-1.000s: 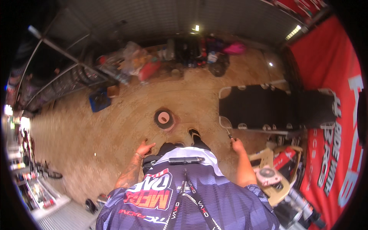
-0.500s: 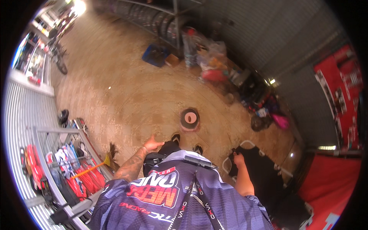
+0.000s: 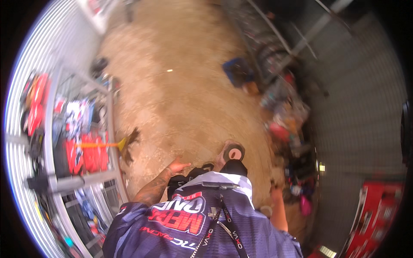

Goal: The person walks through a motorcycle parts shop, picks up a cable, plugs it into a phone, and then moves to a motorcycle. They use a screwdriver to remove a bolt from the motorcycle's handlebar area.

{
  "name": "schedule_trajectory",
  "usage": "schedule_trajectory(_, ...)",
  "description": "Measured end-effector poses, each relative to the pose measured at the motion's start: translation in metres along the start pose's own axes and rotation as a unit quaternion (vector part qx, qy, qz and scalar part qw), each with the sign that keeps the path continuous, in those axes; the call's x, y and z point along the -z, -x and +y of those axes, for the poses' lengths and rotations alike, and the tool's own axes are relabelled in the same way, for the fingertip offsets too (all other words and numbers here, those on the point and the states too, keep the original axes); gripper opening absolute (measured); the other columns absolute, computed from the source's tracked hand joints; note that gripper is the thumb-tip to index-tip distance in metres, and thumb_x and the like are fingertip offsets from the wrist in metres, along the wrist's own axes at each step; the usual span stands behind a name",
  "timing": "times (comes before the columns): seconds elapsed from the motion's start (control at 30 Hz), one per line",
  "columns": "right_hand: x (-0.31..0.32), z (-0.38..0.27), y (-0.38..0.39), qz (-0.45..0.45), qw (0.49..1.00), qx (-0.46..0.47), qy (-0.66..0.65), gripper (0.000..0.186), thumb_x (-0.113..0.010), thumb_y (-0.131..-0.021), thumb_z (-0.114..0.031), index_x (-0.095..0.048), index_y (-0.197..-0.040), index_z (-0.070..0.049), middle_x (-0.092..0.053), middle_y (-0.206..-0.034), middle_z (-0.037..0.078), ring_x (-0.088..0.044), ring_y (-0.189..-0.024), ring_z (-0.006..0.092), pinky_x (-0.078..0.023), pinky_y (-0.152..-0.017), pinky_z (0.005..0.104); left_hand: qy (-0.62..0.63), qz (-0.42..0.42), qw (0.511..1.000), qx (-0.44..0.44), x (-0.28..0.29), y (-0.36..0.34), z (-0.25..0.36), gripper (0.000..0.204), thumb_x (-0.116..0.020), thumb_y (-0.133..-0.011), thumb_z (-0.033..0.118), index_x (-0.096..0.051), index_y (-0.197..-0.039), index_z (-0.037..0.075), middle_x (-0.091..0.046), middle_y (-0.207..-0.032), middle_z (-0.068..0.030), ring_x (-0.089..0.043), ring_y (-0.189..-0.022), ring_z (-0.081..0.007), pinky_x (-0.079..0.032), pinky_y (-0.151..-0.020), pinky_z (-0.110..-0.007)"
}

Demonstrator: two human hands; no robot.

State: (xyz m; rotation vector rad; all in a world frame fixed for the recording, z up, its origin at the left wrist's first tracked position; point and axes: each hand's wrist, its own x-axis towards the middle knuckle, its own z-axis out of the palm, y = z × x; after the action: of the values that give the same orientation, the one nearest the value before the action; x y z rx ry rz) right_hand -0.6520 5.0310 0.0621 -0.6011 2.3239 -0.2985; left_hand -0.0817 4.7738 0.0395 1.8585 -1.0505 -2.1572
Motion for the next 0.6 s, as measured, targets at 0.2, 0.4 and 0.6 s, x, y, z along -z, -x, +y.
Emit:
schedule_trajectory(0.2, -0.054, -0.040, -0.087, -0.221, 0.945, 0.067, 0.233, 0.056, -0.048, -0.098, -0.052, -0.059, -0.091, 0.003, -0.058, -0.071, 0.015, -0.058, -0.064, 0.0271, -0.046, -0.060, 0.0424, 0.049, 0.086, 0.995, 0.014, 0.019, -0.004, -0.031, 0.107, -0.085, -0.076, 0.033, -0.016, -0.153, 0.005, -0.050, -0.067, -0.0037, -0.047, -0.054, -0.0126, -0.037, -0.043, -0.029)
schedule_trajectory(0.4, -0.083, -0.193, -0.169, -0.281, 0.899, 0.130, 0.312, 0.049, -0.049, -0.100, -0.044, -0.056, -0.106, 0.004, -0.060, -0.089, 0.018, -0.060, -0.081, 0.0313, -0.047, -0.072, 0.0444, 0.133, 0.168, 0.977, 0.022, 0.025, 0.004, -0.013, 0.104, -0.084, -0.077, 0.033, -0.019, -0.153, 0.004, -0.052, -0.067, -0.0059, -0.048, -0.053, -0.0140, -0.039, -0.043, -0.030)
schedule_trajectory(0.6, -0.071, -0.398, -0.233, -0.275, 0.884, 0.190, 0.327, 0.047, -0.050, -0.101, -0.036, -0.053, -0.121, 0.005, -0.063, -0.106, 0.022, -0.062, -0.097, 0.0356, -0.048, -0.083, 0.0464, 0.205, 0.257, 0.944, 0.040, 0.010, 0.004, -0.005, 0.104, -0.085, -0.074, 0.039, -0.025, -0.151, 0.002, -0.061, -0.080, -0.0135, -0.057, -0.062, -0.0189, -0.048, -0.051, -0.034)
